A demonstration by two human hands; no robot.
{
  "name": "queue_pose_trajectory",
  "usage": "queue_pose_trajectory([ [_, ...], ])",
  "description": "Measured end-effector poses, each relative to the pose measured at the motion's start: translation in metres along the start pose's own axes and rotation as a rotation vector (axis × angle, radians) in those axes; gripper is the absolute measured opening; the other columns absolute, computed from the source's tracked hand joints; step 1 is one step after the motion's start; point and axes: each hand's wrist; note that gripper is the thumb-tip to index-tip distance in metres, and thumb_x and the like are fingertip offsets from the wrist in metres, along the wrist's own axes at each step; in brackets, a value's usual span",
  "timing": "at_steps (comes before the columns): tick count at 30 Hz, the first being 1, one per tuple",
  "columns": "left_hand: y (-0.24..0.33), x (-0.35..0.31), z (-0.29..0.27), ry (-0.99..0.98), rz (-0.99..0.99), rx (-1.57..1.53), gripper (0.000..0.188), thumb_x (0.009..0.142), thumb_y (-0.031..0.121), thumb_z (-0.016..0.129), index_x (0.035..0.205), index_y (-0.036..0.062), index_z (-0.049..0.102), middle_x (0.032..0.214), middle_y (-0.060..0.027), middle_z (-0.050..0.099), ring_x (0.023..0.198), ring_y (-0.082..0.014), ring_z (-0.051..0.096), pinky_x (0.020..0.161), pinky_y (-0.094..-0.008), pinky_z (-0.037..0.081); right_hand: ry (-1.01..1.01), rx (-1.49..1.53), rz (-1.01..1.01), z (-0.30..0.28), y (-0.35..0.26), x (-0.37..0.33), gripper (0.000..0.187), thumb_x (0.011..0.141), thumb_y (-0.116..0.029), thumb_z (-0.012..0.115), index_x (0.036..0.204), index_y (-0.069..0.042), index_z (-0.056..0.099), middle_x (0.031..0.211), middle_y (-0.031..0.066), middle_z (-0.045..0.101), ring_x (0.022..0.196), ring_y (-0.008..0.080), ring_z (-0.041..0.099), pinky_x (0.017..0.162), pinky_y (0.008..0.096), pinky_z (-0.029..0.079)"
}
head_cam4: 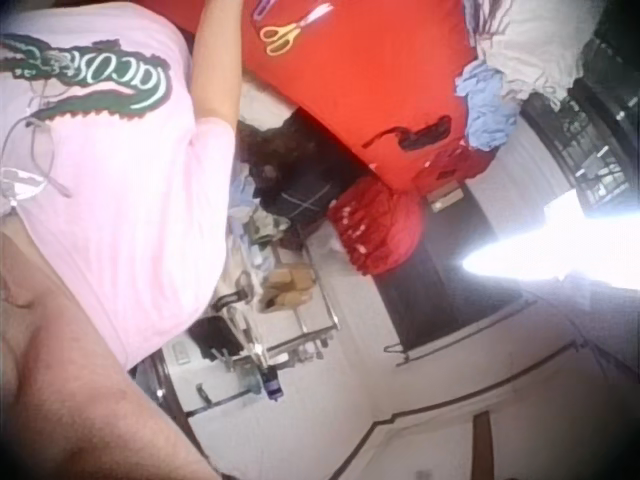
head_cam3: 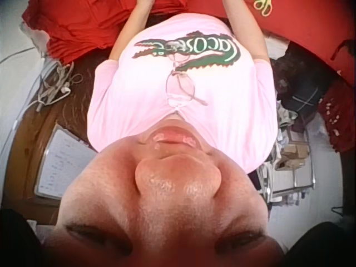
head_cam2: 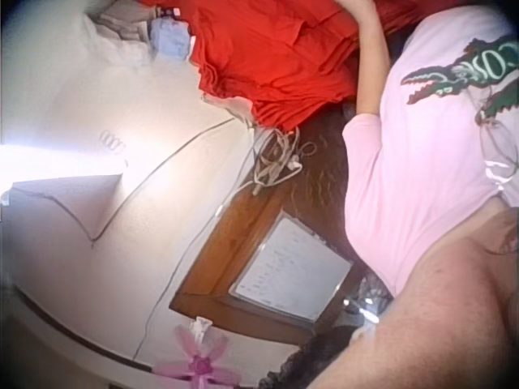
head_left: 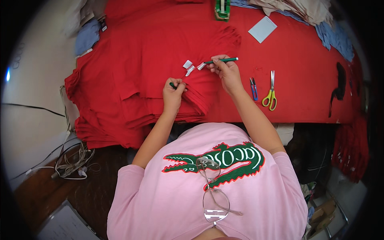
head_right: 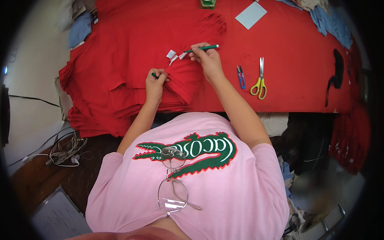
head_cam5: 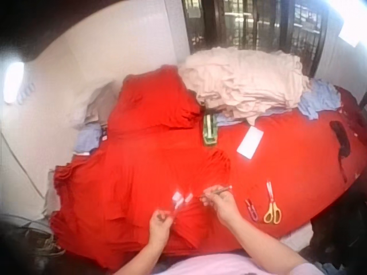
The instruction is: The person attaches tags to red shirts using a tagging gun, organizes the shirts in a stack, and trims excess threads from the collars with shears.
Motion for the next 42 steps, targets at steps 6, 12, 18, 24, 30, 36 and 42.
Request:
queue_pose_trajectory([
  [6,0.014,0.04,0.027,-0.061,0.562,0.626,0.032,0.09,0.004,0.078,0.088,0.0062,0.046,0.093,-0.0068,0.068,0.082,-0.013,0.065,0.073,-0.0278,0.053,0.064,0.11,-0.023,0.01,0.025,0.022,0.011,0.104,-0.011,0.065,0.109,-0.002,0.064,0.091,0.0076,0.068,0.079,0.0141,0.066,0.087,0.0356,0.062],
  [12,0.008,0.078,0.057,-0.103,0.174,0.479,0.033,0.09,0.004,0.078,0.087,0.0048,0.045,0.1,-0.016,0.077,0.083,-0.0144,0.07,0.073,-0.0303,0.056,0.114,-0.017,-0.116,0.014,0.025,0.021,0.009,0.103,-0.008,0.065,0.11,-0.002,0.064,0.089,0.0065,0.068,0.078,0.0126,0.065,0.085,0.0337,0.061],
  [18,-0.006,0.089,0.054,-0.101,0.096,0.116,0.029,0.094,-0.004,0.069,0.086,0.006,0.043,0.094,-0.0155,0.076,0.083,-0.0135,0.07,0.074,-0.0276,0.056,0.084,-0.497,-0.307,0.02,0.025,0.021,0.009,0.104,-0.008,0.067,0.109,-0.002,0.065,0.088,0.004,0.07,0.079,0.008,0.065,0.077,0.0248,0.055],
  [24,-0.002,0.085,0.056,-0.126,0.084,0.036,0.028,0.095,-0.005,0.067,0.085,0.0067,0.043,0.094,-0.015,0.076,0.085,-0.0132,0.07,0.075,-0.0273,0.056,0.057,-0.811,-0.421,0.027,0.02,0.019,0.008,0.103,-0.008,0.067,0.107,-0.001,0.065,0.087,0.0011,0.068,0.08,0.006,0.062,0.073,0.0226,0.05],
  [30,0.007,0.083,0.049,-0.182,0.208,0.4,0.021,0.095,-0.006,0.063,0.085,0.003,0.046,0.094,-0.0147,0.077,0.083,-0.0162,0.071,0.074,-0.0305,0.056,0.059,-0.552,-0.285,0.05,-0.003,0.003,0.007,0.102,-0.007,0.067,0.104,0.0,0.066,0.088,0.0019,0.069,0.079,0.0069,0.063,0.073,0.0233,0.051],
  [36,0.041,0.061,0.062,-0.255,0.411,0.766,0.008,0.093,-0.007,0.059,0.094,0.0001,0.055,0.097,-0.0181,0.074,0.087,-0.0346,0.072,0.077,-0.0397,0.056,-0.13,-0.755,-0.367,0.07,-0.044,-0.011,0.008,0.099,-0.004,0.067,0.103,0.003,0.066,0.092,0.007,0.072,0.083,0.013,0.07,0.076,0.0294,0.055],
  [42,0.047,0.043,0.085,-0.242,0.51,0.697,0.019,0.093,-0.012,0.055,0.107,0.0007,0.052,0.114,-0.022,0.073,0.103,-0.0325,0.073,0.088,-0.0386,0.057,-0.2,-0.862,-0.416,0.055,-0.038,-0.019,0.009,0.098,-0.007,0.069,0.103,0.001,0.067,0.097,0.0133,0.073,0.085,0.0234,0.072,0.08,0.0351,0.057],
])
Point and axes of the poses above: each hand's wrist, its own x-axis towards the middle knuckle, its own z-axis out of the palm, y = z × x
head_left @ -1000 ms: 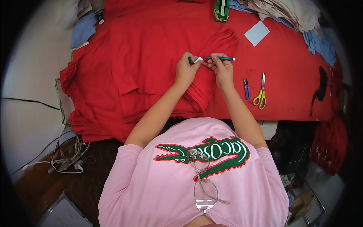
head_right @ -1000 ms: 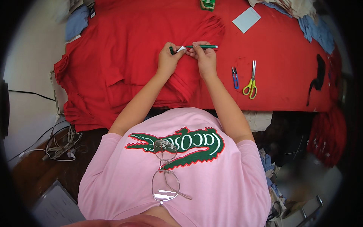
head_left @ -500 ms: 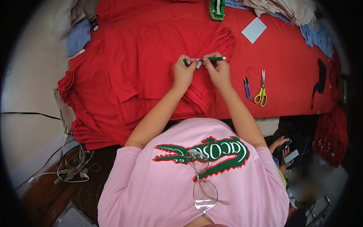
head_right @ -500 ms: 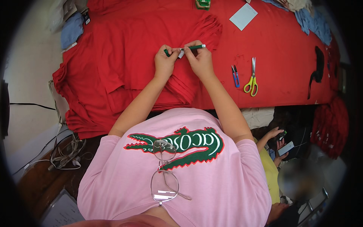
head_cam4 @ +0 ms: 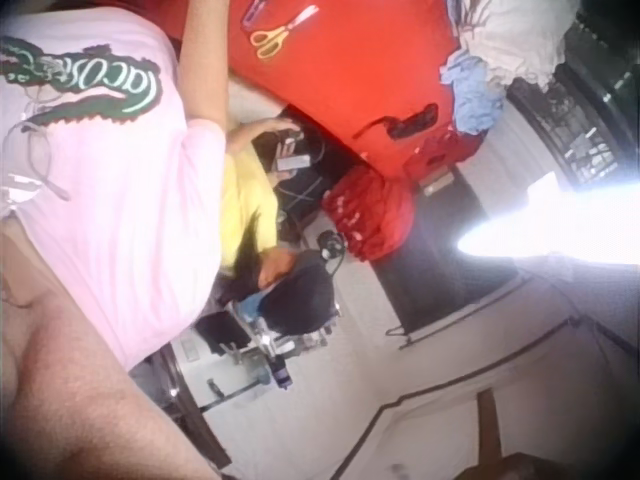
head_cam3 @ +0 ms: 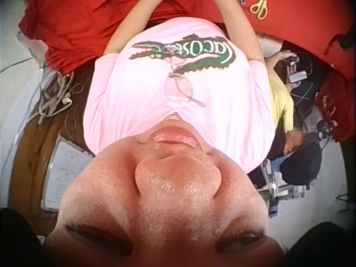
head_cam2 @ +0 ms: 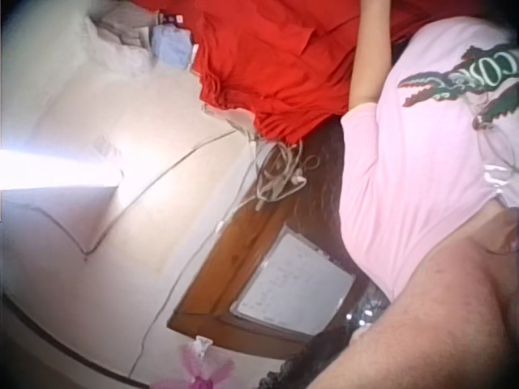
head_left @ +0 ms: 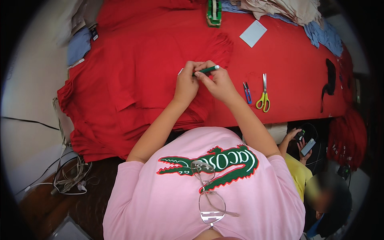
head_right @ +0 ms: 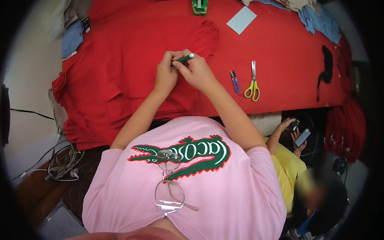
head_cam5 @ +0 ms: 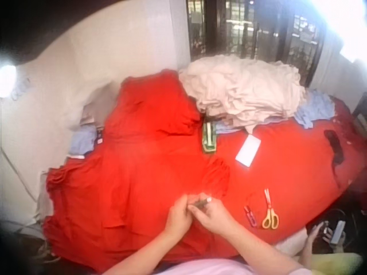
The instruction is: The person attaches tags to red shirts using a tagging gun, organizes the shirts in a stack, and trims excess threads from the collars with shears.
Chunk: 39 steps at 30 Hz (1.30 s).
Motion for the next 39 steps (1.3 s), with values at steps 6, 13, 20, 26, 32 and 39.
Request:
queue_pose_trajectory([
  [6,0.022,-0.02,0.015,0.018,-0.175,-0.444,0.027,0.096,-0.016,0.05,0.114,0.0018,0.045,0.133,-0.028,0.067,0.127,-0.0282,0.066,0.101,-0.0326,0.054,0.036,-0.138,-0.022,-0.009,0.004,-0.021,0.015,0.098,-0.013,0.072,0.102,0.001,0.072,0.088,0.0155,0.071,0.077,0.0304,0.068,0.07,0.0383,0.054],
  [13,0.034,-0.023,0.003,-0.121,0.014,-0.285,0.046,0.097,-0.003,0.063,0.14,0.001,0.048,0.148,-0.0237,0.057,0.142,-0.0315,0.054,0.114,-0.0405,0.045,0.118,0.455,0.233,-0.047,0.032,0.006,0.015,0.102,-0.016,0.07,0.11,-0.003,0.07,0.086,-0.0015,0.068,0.074,0.005,0.06,0.064,0.0208,0.047],
  [20,-0.108,-0.071,-0.048,0.218,-0.468,-0.248,0.041,0.108,0.019,0.059,0.143,-0.0005,0.052,0.137,-0.0151,0.063,0.128,-0.0248,0.061,0.11,-0.0362,0.048,0.335,-0.231,-0.213,-0.127,0.026,0.194,0.021,0.105,-0.017,0.061,0.11,0.001,0.07,0.09,0.0144,0.078,0.08,0.0228,0.075,0.073,0.0349,0.057],
  [26,-0.1,-0.108,-0.073,0.109,-0.776,-0.682,0.039,0.111,0.024,0.052,0.14,-0.0004,0.058,0.119,-0.0075,0.066,0.107,-0.017,0.065,0.099,-0.0324,0.053,0.461,-0.684,-0.194,-0.149,0.094,0.307,0.029,0.1,-0.026,0.062,0.107,0.001,0.071,0.094,0.0267,0.074,0.092,0.0476,0.07,0.081,0.0536,0.055],
  [32,-0.106,-0.095,-0.083,-0.041,-0.867,-0.869,0.041,0.108,0.023,0.057,0.141,0.0005,0.059,0.12,-0.0067,0.067,0.108,-0.0147,0.066,0.099,-0.0332,0.054,0.318,-0.982,-0.103,-0.146,0.158,0.338,0.03,0.098,-0.027,0.063,0.112,-0.003,0.072,0.091,0.0249,0.074,0.09,0.0468,0.071,0.083,0.056,0.054],
  [39,-0.055,-0.046,-0.037,-0.528,-0.723,-0.687,0.071,0.096,0.036,0.076,0.151,-0.0021,0.05,0.147,-0.0124,0.059,0.135,-0.0221,0.056,0.116,-0.034,0.04,0.321,-0.337,-0.052,-0.113,0.127,0.255,0.056,0.093,-0.013,0.072,0.146,-0.006,0.055,0.095,0.0071,0.076,0.081,0.0151,0.07,0.077,0.0311,0.055],
])
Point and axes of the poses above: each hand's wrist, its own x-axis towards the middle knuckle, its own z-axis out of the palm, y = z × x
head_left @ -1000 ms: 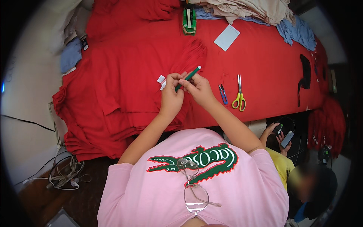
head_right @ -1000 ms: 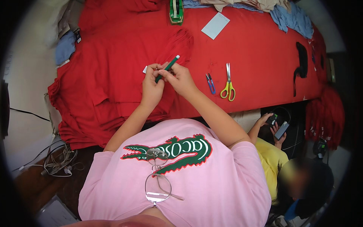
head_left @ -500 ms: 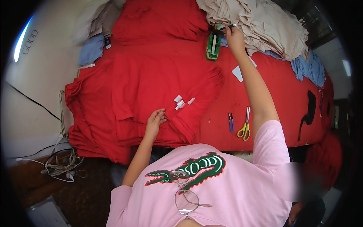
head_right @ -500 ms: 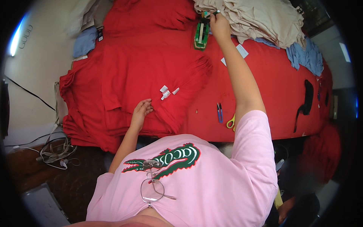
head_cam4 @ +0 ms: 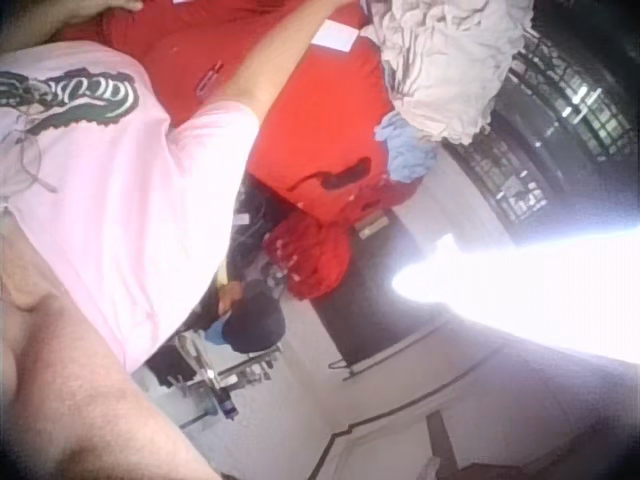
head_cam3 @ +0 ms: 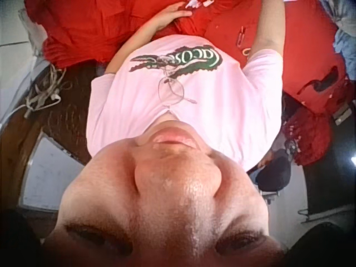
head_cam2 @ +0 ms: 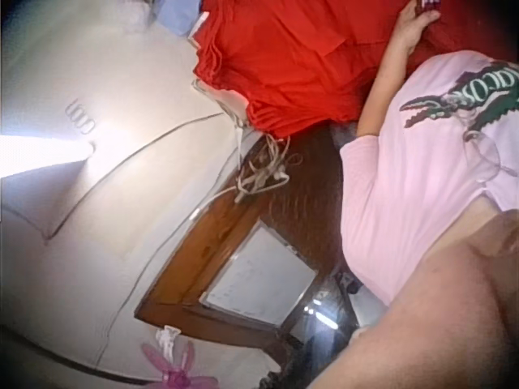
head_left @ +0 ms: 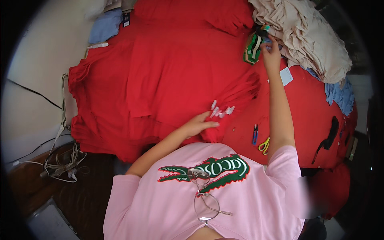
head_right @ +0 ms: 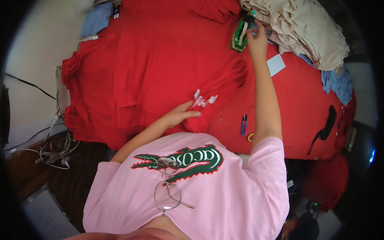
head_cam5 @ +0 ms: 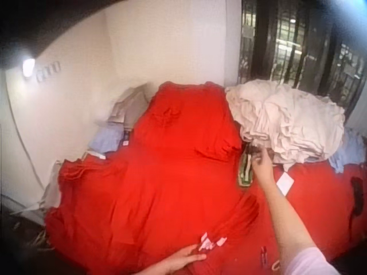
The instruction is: The person attaches tags to red shirts using a tagging gun, organizes the shirts in a stack, and trims excess threads from the collars with shears.
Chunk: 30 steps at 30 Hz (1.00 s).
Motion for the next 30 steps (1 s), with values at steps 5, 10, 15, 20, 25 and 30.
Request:
queue_pose_trajectory([
  [5,-0.002,0.024,0.056,-0.613,0.075,0.128,0.063,0.099,0.028,0.073,0.151,-0.0008,0.052,0.155,-0.0182,0.054,0.144,-0.0286,0.05,0.119,-0.0387,0.039,-0.217,0.064,0.272,-0.041,0.005,-0.145,0.034,0.096,-0.017,0.076,0.123,0.002,0.07,0.105,0.0074,0.074,0.095,0.0134,0.068,0.084,0.0279,0.054],
  [10,0.011,0.017,0.024,-0.274,0.356,0.638,0.049,0.099,0.027,0.071,0.144,0.0096,0.062,0.152,-0.0137,0.059,0.143,-0.0337,0.051,0.121,-0.0508,0.036,-0.228,-0.404,0.11,-0.042,-0.073,-0.25,0.05,0.097,-0.024,0.074,0.142,-0.003,0.061,0.139,0.0213,0.062,0.128,0.034,0.06,0.108,0.0411,0.045],
  [15,0.013,-0.053,-0.096,0.42,0.444,1.535,0.066,0.097,0.049,0.068,0.153,0.0176,0.054,0.165,-0.0126,0.043,0.156,-0.0313,0.034,0.127,-0.0596,0.018,-0.434,-0.659,-0.046,-0.053,-0.084,-0.313,0.063,0.098,-0.03,0.071,0.156,-0.019,0.051,0.162,0.0209,0.043,0.147,0.0391,0.044,0.119,0.0548,0.032],
  [20,-0.002,-0.17,-0.205,0.975,0.089,1.709,0.085,0.097,0.069,0.055,0.167,0.0292,0.03,0.175,-0.0122,0.023,0.161,-0.0401,0.019,0.125,-0.07,0.01,-0.388,-0.794,0.039,-0.107,-0.047,-0.368,0.051,0.093,-0.021,0.074,0.143,-0.022,0.065,0.16,0.0188,0.046,0.145,0.0393,0.046,0.117,0.0536,0.036],
  [25,-0.037,-0.249,-0.253,1.209,-0.057,1.369,0.057,0.102,0.044,0.064,0.147,0.0101,0.059,0.166,-0.0175,0.041,0.155,-0.0338,0.034,0.125,-0.0631,0.017,-0.139,-0.786,0.274,-0.14,-0.039,-0.388,0.04,0.089,-0.012,0.075,0.129,-0.013,0.069,0.133,0.0177,0.064,0.12,0.0409,0.061,0.101,0.0492,0.049],
  [30,-0.063,-0.257,-0.256,1.217,0.303,0.834,0.037,0.098,0.009,0.064,0.136,0.007,0.066,0.147,-0.0135,0.062,0.138,-0.0292,0.056,0.116,-0.04,0.041,0.061,-0.731,0.468,-0.151,-0.036,-0.421,0.03,0.09,-0.01,0.076,0.119,-0.006,0.069,0.105,0.0126,0.063,0.095,0.029,0.065,0.082,0.041,0.054],
])
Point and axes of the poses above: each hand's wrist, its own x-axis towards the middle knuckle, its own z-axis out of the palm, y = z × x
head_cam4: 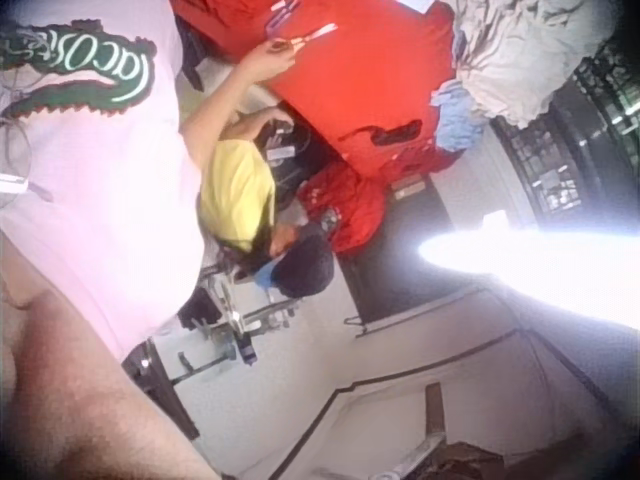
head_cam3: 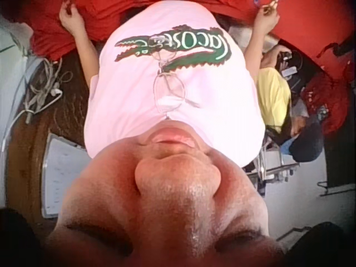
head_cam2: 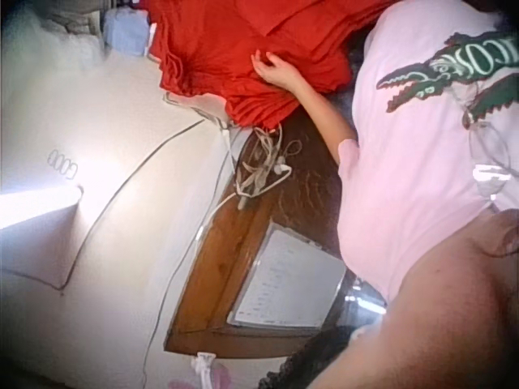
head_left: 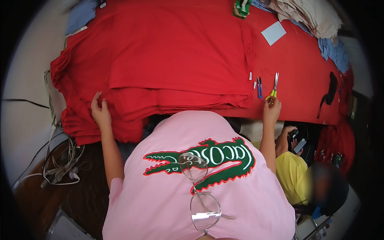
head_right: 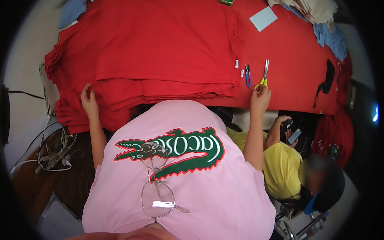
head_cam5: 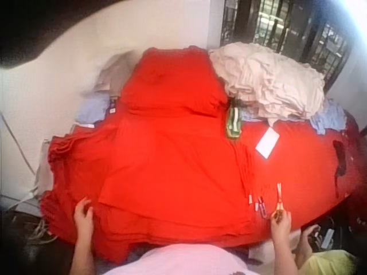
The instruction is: The person attaches tags to red shirts using a tagging gun, organizes the shirts in a stack, and trims excess threads from the collars with shears.
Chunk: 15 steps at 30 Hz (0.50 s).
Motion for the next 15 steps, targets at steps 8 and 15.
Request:
queue_pose_trajectory([
  [8,0.08,0.02,0.027,-0.299,0.27,-0.167,0.06,0.095,0.001,0.063,0.153,0.0045,0.049,0.159,-0.0127,0.049,0.147,-0.0283,0.046,0.121,-0.0396,0.036,-0.178,0.464,-0.225,0.009,-0.071,-0.022,0.038,0.091,-0.006,0.073,0.128,-0.008,0.068,0.125,0.0146,0.065,0.098,0.023,0.066,0.093,0.0341,0.052],
  [15,0.086,0.048,0.067,-0.248,0.054,-0.423,0.064,0.102,0.026,0.065,0.158,0.0027,0.044,0.162,-0.0208,0.042,0.148,-0.0315,0.042,0.122,-0.0414,0.033,0.027,0.553,0.109,0.059,-0.09,0.025,0.087,0.084,-0.05,0.086,0.139,0.01,0.055,0.131,0.0277,0.065,0.119,0.0379,0.066,0.102,0.0432,0.052],
])
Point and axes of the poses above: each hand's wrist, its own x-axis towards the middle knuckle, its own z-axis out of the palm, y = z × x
